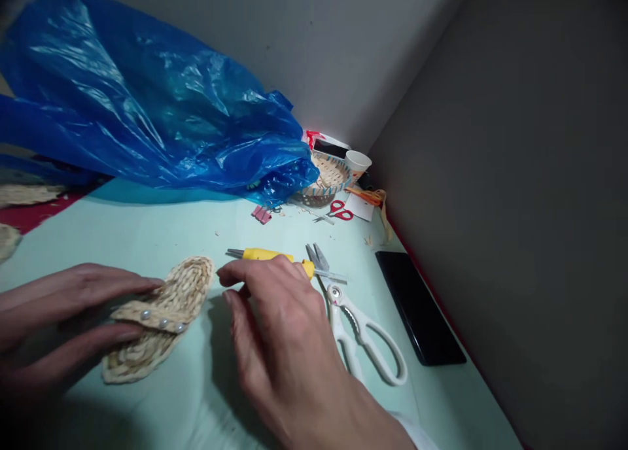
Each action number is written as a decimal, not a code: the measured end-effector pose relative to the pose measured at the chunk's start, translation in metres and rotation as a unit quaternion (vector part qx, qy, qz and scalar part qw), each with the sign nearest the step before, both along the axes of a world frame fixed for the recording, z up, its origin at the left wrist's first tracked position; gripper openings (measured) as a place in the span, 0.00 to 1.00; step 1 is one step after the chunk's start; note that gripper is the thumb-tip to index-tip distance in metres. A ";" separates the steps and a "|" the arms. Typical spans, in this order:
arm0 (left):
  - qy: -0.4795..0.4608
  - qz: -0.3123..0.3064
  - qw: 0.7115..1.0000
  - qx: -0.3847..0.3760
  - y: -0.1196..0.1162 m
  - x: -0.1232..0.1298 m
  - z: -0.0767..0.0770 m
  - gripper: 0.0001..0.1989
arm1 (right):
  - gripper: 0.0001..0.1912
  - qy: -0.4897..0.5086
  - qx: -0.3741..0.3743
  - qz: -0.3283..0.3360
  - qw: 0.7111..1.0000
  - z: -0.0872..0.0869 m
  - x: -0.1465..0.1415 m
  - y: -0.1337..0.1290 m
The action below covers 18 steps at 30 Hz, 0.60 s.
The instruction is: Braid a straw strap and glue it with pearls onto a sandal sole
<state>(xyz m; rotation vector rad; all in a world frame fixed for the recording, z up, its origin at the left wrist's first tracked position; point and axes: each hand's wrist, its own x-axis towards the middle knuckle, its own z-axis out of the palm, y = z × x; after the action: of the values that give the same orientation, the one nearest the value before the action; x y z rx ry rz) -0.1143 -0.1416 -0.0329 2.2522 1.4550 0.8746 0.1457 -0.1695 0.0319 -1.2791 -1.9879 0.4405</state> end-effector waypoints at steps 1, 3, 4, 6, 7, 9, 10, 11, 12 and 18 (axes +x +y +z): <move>0.007 -0.011 1.000 0.009 0.001 0.000 0.001 0.12 | 0.08 -0.001 -0.001 0.001 1.000 -0.001 0.000 -0.001; 0.023 -0.017 1.000 0.014 0.002 0.000 0.004 0.11 | 0.09 -0.006 -0.002 0.008 1.000 -0.004 0.000 -0.001; 0.028 -0.019 0.999 0.015 0.003 -0.001 0.004 0.10 | 0.09 -0.012 -0.001 0.012 1.000 -0.005 -0.001 0.000; 0.020 -0.034 0.999 0.028 0.004 -0.003 0.004 0.09 | 0.10 -0.026 0.004 0.022 0.999 -0.008 -0.003 0.001; 0.009 -0.048 0.998 0.042 0.005 -0.005 0.003 0.07 | 0.11 -0.033 0.007 0.028 0.999 -0.010 -0.004 0.001; -0.011 -0.086 0.993 0.081 0.009 -0.010 0.002 0.06 | 0.13 -0.041 0.009 0.038 0.998 -0.014 -0.005 0.003; -0.012 -0.097 0.991 0.089 0.012 -0.012 0.001 0.06 | 0.13 -0.044 0.003 0.043 0.998 -0.015 -0.006 0.003; -0.005 -0.102 0.991 0.084 0.014 -0.013 0.002 0.05 | 0.13 -0.048 -0.005 0.046 0.998 -0.017 -0.007 0.004; 0.001 -0.104 0.991 0.079 0.016 -0.013 0.004 0.05 | 0.13 -0.052 -0.014 0.047 0.997 -0.018 -0.007 0.005; -0.055 -0.134 0.988 0.047 0.022 0.006 0.031 0.13 | 0.25 -0.113 -0.008 0.062 0.992 -0.019 -0.009 0.010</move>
<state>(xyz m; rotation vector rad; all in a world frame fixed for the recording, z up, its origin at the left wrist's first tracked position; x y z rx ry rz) -0.1085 -0.1199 -0.0019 2.3554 1.0537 0.9796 0.1371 -0.1592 0.0129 -1.2668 -2.2669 0.3838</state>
